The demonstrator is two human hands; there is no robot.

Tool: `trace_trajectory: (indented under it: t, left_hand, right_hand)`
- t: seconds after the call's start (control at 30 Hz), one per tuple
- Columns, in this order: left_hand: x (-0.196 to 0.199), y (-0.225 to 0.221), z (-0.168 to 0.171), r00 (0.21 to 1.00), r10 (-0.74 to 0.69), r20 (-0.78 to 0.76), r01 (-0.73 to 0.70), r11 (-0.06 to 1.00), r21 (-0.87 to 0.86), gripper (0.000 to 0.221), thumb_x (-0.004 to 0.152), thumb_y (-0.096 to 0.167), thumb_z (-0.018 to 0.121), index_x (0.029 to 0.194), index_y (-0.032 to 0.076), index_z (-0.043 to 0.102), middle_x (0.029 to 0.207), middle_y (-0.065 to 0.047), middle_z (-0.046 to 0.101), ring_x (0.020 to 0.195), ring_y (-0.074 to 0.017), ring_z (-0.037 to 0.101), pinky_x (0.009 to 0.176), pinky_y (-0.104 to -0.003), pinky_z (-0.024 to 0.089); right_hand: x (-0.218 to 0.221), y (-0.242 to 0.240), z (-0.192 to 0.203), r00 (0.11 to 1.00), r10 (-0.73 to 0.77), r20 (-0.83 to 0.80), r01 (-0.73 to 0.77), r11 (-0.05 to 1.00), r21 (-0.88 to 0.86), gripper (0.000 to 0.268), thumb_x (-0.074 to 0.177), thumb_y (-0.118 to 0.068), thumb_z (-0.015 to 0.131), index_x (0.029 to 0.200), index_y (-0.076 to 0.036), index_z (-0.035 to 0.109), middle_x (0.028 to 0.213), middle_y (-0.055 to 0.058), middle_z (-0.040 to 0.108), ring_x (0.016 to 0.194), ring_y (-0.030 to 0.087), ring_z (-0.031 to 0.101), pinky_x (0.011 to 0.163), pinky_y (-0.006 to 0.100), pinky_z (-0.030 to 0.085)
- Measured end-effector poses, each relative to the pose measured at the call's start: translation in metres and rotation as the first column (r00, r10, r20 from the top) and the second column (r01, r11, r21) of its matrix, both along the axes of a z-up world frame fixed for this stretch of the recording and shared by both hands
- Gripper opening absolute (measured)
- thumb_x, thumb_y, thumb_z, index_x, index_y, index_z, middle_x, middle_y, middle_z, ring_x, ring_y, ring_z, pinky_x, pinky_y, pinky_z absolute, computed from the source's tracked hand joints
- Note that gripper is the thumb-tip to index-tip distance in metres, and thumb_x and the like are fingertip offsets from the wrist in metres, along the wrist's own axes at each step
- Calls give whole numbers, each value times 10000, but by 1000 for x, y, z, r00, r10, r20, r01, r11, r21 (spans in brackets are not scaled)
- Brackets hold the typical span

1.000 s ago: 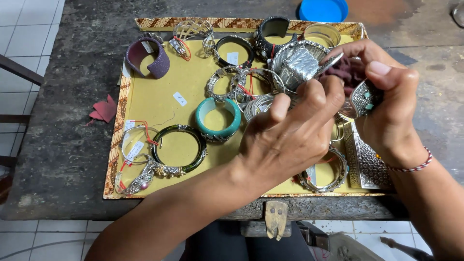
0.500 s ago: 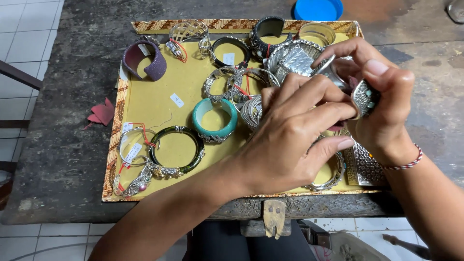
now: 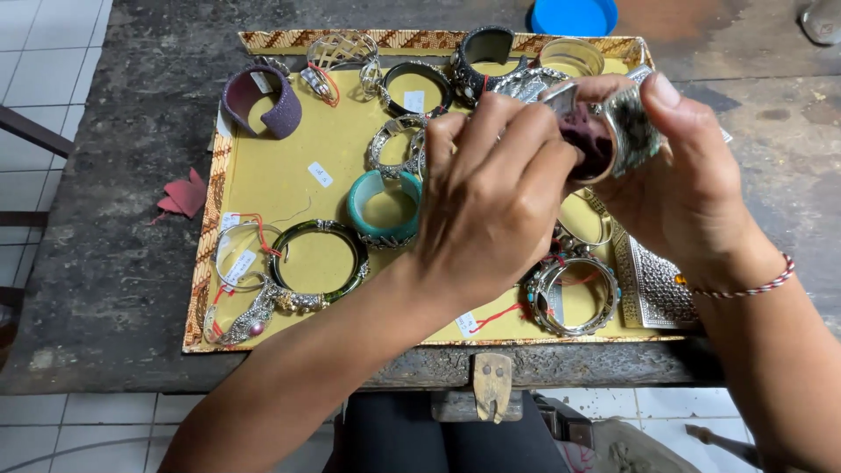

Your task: Cleaning a silver-colored studded bangle with a small cloth to remove tarnish or dirt.

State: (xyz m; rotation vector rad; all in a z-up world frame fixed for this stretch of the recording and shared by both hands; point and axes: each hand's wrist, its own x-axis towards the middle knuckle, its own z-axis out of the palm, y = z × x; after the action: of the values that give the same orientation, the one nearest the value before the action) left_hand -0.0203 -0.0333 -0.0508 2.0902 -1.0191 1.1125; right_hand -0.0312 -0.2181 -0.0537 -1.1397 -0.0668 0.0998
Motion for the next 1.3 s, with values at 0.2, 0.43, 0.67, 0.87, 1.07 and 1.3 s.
trace_trajectory:
  t: [0.2, 0.43, 0.67, 0.87, 1.07, 1.3]
  left_hand:
    - [-2, 6, 8, 906, -309, -289, 256, 944, -207, 321, 836, -5, 886, 904, -18, 572, 965, -124, 583, 883, -298, 470, 764, -409, 423]
    - [9, 26, 21, 598, -388, -701, 332, 916, -224, 161, 865, 117, 695, 1023, 99, 720, 932, -6, 612, 737, -129, 668, 703, -300, 547]
    - [23, 32, 19, 337, -725, -601, 64, 655, -753, 178, 895, 49, 676, 1065, 11, 710, 916, -86, 722, 704, -152, 707, 679, -230, 627]
    - [8, 22, 16, 546, -594, -591, 274, 793, -544, 139, 922, 133, 673, 1030, 59, 717, 953, -59, 684, 817, -163, 653, 742, -302, 546]
    - [-2, 10, -5, 845, -368, -388, 413, 910, 36, 324, 896, 233, 802, 1155, 56, 721, 1184, -79, 728, 1138, -344, 545, 1020, -464, 488]
    - [1, 3, -8, 819, -454, -349, 418, 891, -177, 192, 805, -97, 800, 953, 3, 730, 930, -121, 753, 931, -309, 498, 796, -419, 467]
  right_hand:
    - [-5, 7, -1, 986, 56, 157, -21, 976, -217, 361, 1009, -309, 656, 1197, -10, 579, 931, -20, 520, 868, 66, 511, 663, 184, 508]
    - [0, 11, 18, 890, 130, 437, 165, 801, -575, 588, 1043, -354, 492, 1506, -57, 286, 1499, 128, 271, 989, 231, 600, 833, 288, 518]
    - [6, -2, 10, 979, -33, 203, 107, 924, -367, 538, 899, -471, 602, 1288, -114, 499, 1223, 133, 554, 952, 211, 617, 746, 270, 568]
    - [4, 6, 3, 980, 27, 195, 21, 971, -238, 550, 885, -548, 637, 1211, -116, 540, 688, 80, 473, 463, 136, 445, 426, 234, 367]
    - [3, 8, 2, 984, 19, 175, 35, 954, -297, 532, 955, -600, 562, 1144, -104, 595, 983, 31, 596, 699, 72, 452, 598, 217, 353]
    - [5, 21, 17, 995, 97, 39, -81, 953, -292, 587, 939, -649, 470, 1135, -115, 615, 522, -14, 442, 314, 66, 368, 260, 216, 264]
